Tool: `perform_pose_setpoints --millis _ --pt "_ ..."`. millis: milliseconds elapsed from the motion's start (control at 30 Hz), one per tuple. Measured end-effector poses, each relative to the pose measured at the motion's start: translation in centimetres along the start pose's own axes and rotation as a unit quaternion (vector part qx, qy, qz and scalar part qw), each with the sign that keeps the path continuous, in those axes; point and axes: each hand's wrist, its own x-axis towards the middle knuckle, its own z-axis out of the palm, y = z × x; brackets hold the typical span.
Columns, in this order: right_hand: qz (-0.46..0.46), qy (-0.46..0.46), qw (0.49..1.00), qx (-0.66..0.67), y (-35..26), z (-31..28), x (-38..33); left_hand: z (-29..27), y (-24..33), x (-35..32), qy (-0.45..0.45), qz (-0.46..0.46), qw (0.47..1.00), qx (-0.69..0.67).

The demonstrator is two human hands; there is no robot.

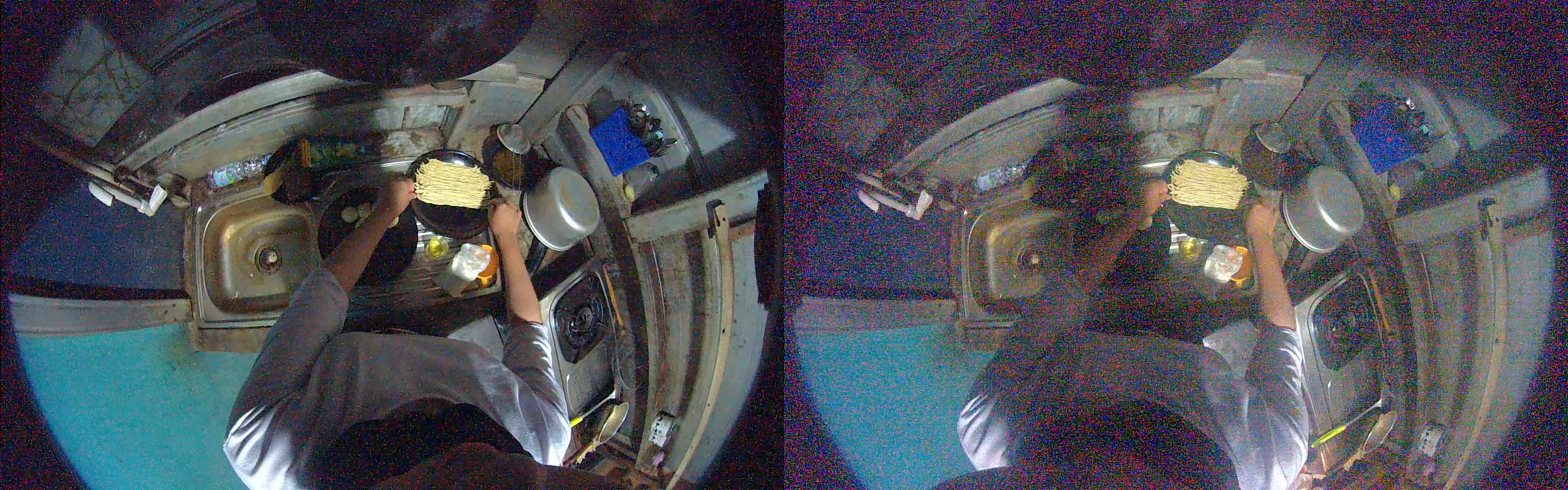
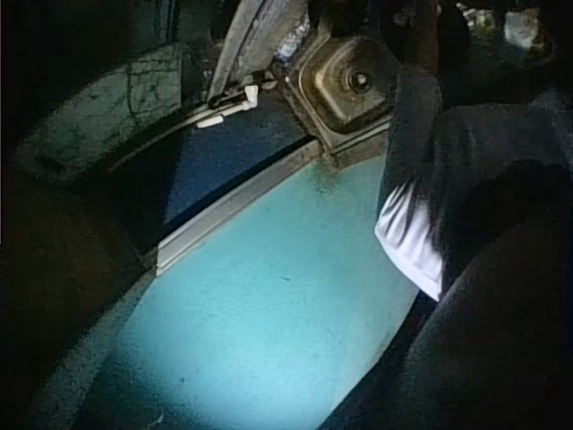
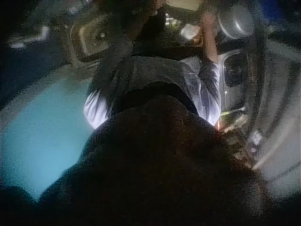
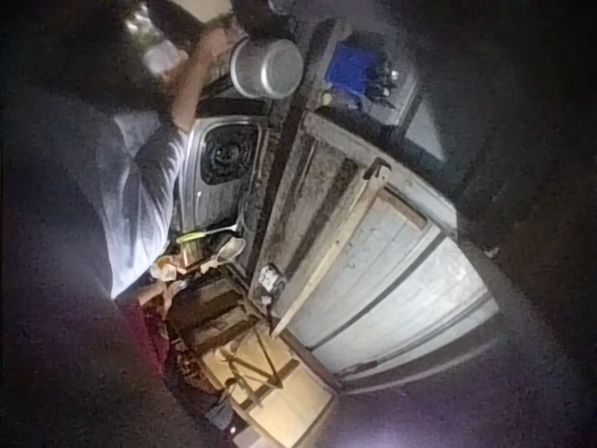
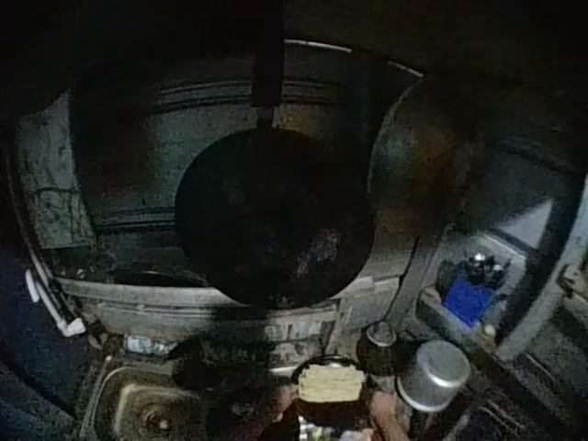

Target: The person assembles food items by hand in a kitchen. They repeatedly pick up small dough balls from a black plate, insert a thin stick into each one, and place the assembled items onto a separate plate containing noodles. The process is repetitive and performed one item at a time.

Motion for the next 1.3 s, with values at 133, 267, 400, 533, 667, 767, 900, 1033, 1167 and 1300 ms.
perform_pose_setpoints --millis 133,267,400,533,667,767,900,1033,1167,1300 --pt "-0.001 0.100 0.994 0.052 -0.2 -1.0 -1.8 0.6 0.7 0.3 0.009 0.009 1.000 0.012" --pt "0.022 0.131 0.970 0.201 -1.4 -3.8 -3.6 2.0 -0.2 1.0 -0.027 0.048 0.989 0.134" --pt "0.005 0.135 0.928 0.348 -2.4 -6.6 -5.0 3.7 -4.1 0.4 0.145 0.063 0.987 -0.007" --pt "0.055 0.183 0.890 0.415 -1.1 -6.0 -10.5 -3.8 3.2 -4.6 0.092 -0.113 0.988 -0.045" --pt "0.008 0.127 0.851 0.509 -6.2 -7.1 -14.7 -4.8 -4.8 -14.0 0.288 -0.080 0.900 -0.318" --pt "-0.060 0.027 0.844 0.533 -13.0 -9.3 -17.5 -6.6 -8.1 -22.3 0.304 -0.188 0.895 -0.267" --pt "-0.181 -0.149 0.872 0.429 -20.9 -4.7 -18.1 -7.3 -9.8 -30.7 0.314 -0.261 0.884 -0.226" --pt "-0.213 -0.172 0.861 0.429 -25.3 1.5 -17.7 -5.8 -9.2 -35.8 0.319 -0.281 0.882 -0.203" --pt "-0.338 -0.148 0.865 0.339 -25.8 5.1 -16.5 -3.9 -8.1 -36.7 0.304 -0.263 0.900 -0.167" --pt "-0.390 -0.151 0.853 0.314 -24.6 4.0 -15.7 -2.9 -7.9 -35.6 0.220 -0.332 0.892 -0.212"
